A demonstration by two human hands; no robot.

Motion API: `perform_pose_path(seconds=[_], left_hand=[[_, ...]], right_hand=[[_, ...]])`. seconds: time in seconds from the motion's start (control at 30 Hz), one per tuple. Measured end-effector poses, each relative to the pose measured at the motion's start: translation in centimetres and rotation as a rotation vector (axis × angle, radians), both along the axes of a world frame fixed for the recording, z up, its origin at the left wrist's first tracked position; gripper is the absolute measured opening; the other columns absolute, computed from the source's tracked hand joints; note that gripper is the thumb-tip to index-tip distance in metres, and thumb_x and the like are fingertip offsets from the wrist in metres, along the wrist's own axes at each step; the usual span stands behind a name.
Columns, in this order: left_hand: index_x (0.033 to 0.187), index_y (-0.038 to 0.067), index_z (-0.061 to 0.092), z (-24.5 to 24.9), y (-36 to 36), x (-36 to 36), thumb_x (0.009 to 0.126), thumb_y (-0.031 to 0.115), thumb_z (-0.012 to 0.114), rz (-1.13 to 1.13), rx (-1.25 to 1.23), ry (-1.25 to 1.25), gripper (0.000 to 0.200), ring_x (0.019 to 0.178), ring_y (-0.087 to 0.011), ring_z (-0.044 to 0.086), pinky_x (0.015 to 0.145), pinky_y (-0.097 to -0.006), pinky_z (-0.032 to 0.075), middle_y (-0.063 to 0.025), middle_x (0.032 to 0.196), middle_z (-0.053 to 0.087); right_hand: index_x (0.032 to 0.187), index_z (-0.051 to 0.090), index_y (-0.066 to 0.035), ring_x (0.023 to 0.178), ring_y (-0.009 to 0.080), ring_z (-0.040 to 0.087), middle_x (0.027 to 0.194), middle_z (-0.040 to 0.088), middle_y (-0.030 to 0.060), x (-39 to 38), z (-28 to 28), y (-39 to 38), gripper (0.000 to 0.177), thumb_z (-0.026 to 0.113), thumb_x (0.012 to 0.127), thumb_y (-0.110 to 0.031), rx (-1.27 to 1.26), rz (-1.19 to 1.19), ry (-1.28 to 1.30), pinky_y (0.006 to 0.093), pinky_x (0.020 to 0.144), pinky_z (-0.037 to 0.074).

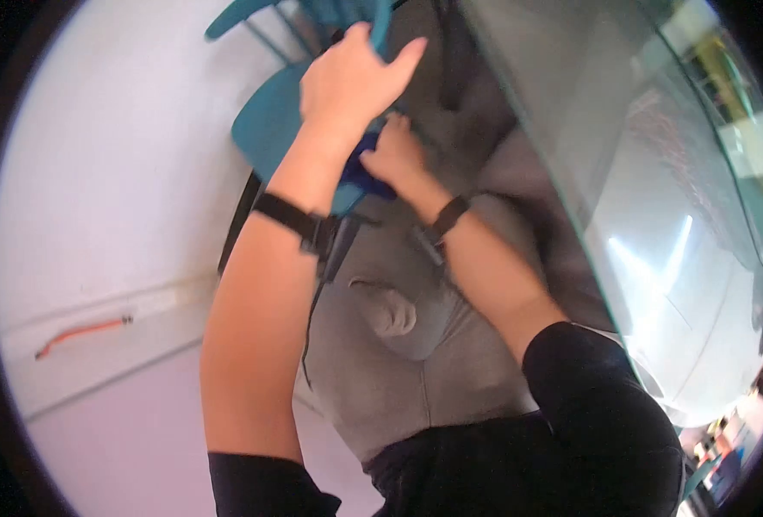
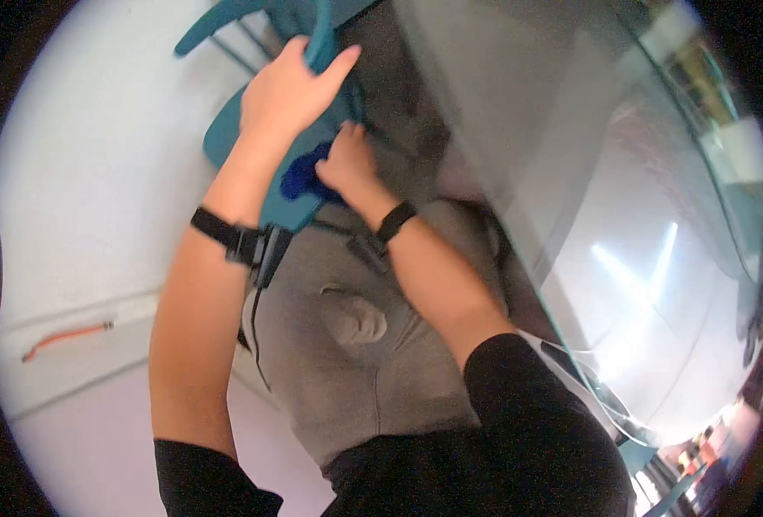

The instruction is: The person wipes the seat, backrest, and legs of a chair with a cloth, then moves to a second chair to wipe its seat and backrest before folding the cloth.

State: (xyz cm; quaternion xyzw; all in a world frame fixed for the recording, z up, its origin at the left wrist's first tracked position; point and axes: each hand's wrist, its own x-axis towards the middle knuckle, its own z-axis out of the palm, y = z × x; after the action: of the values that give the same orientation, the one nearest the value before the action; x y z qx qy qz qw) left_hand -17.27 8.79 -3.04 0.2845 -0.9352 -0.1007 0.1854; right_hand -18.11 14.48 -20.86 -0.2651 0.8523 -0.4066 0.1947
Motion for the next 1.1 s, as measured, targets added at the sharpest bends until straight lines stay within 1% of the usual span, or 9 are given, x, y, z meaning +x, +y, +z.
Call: perform_pose_path(seconds=[0.17,0.27,0.4,0.47,0.6,0.73,0.87,0.9,1.1], left_hand=[[0.123,0.001,0.069,3.6,0.1,-1.0,0.082,0.071,0.066,0.079,0.306,-0.264,0.081,0.116,-0.0448,0.066,0.098,-0.0500,0.052,-0.0286,0.116,0.072],[0.149,-0.002,0.044,2.2,0.9,-1.0,0.085,0.064,0.068,0.157,0.138,-0.077,0.095,0.120,-0.0444,0.064,0.100,-0.0502,0.051,-0.0279,0.125,0.069],[0.125,-0.002,0.062,2.7,1.5,-0.5,0.087,0.061,0.067,0.120,0.150,-0.148,0.074,0.112,-0.0440,0.067,0.096,-0.0517,0.052,-0.0269,0.116,0.071],[0.116,-0.002,0.066,3.4,1.4,-0.1,0.087,0.061,0.067,0.110,0.132,-0.155,0.070,0.112,-0.0440,0.067,0.096,-0.0511,0.052,-0.0268,0.115,0.071],[0.110,-0.003,0.068,3.6,1.8,0.3,0.087,0.056,0.069,0.103,0.093,-0.159,0.064,0.105,-0.0438,0.070,0.092,-0.0520,0.054,-0.0259,0.107,0.073],[0.107,-0.004,0.066,2.7,1.5,0.8,0.089,0.048,0.069,0.017,0.044,-0.096,0.055,0.099,-0.0438,0.071,0.088,-0.0517,0.056,-0.0257,0.100,0.074],[0.103,-0.004,0.062,2.1,1.5,1.3,0.094,0.034,0.066,-0.003,-0.011,-0.059,0.040,0.093,-0.0421,0.073,0.085,-0.0501,0.058,-0.0255,0.097,0.074],[0.103,-0.004,0.062,2.0,1.4,1.2,0.094,0.034,0.066,-0.001,-0.027,-0.054,0.039,0.093,-0.0417,0.073,0.084,-0.0499,0.058,-0.0254,0.097,0.074],[0.100,-0.005,0.062,2.1,1.6,1.0,0.096,0.033,0.064,-0.001,-0.081,-0.060,0.038,0.089,-0.0414,0.074,0.081,-0.0486,0.059,-0.0250,0.096,0.074]], right_hand=[[0.134,0.047,0.005,0.121,0.0465,0.059,0.127,0.059,0.0307,0.5,0.4,0.8,0.076,0.081,0.069,-0.016,-0.148,0.015,-0.059,0.0518,0.104,0.050],[0.150,0.034,0.005,0.128,0.0455,0.055,0.140,0.053,0.0305,0.8,-1.5,0.1,0.093,0.080,0.072,-0.018,-0.099,0.012,-0.035,0.0498,0.108,0.048],[0.157,0.022,0.008,0.127,0.0450,0.058,0.141,0.053,0.0346,1.9,0.3,1.8,0.102,0.078,0.077,-0.018,-0.114,0.052,-0.127,0.0481,0.109,0.048],[0.153,0.029,0.010,0.126,0.0424,0.060,0.137,0.057,0.0331,2.4,0.4,1.4,0.095,0.076,0.078,-0.021,-0.167,0.051,-0.141,0.0471,0.106,0.050],[0.141,0.048,0.003,0.117,0.0313,0.064,0.128,0.063,0.0237,3.7,4.6,5.1,0.075,0.077,0.079,-0.027,-0.235,0.082,-0.563,0.0386,0.099,0.052],[0.148,0.043,-0.003,0.105,0.0235,0.066,0.122,0.065,0.0156,8.5,2.4,8.6,0.071,0.072,0.086,-0.019,-0.574,-0.035,-0.988,0.0387,0.089,0.055],[0.118,0.062,-0.009,0.088,0.0206,0.066,0.102,0.068,0.0056,10.2,1.3,10.2,0.033,0.071,0.087,-0.018,-0.719,-0.156,-1.455,0.0359,0.078,0.056],[0.097,0.064,-0.010,0.077,0.0200,0.063,0.087,0.067,0.0038,10.2,-0.1,9.4,0.018,0.070,0.086,-0.022,-0.742,-0.148,-1.407,0.0359,0.072,0.055],[0.092,0.063,-0.008,0.066,0.0207,0.066,0.081,0.067,0.0066,10.1,0.1,8.8,0.021,0.067,0.084,-0.027,-0.677,-0.204,-1.560,0.0391,0.064,0.058]])
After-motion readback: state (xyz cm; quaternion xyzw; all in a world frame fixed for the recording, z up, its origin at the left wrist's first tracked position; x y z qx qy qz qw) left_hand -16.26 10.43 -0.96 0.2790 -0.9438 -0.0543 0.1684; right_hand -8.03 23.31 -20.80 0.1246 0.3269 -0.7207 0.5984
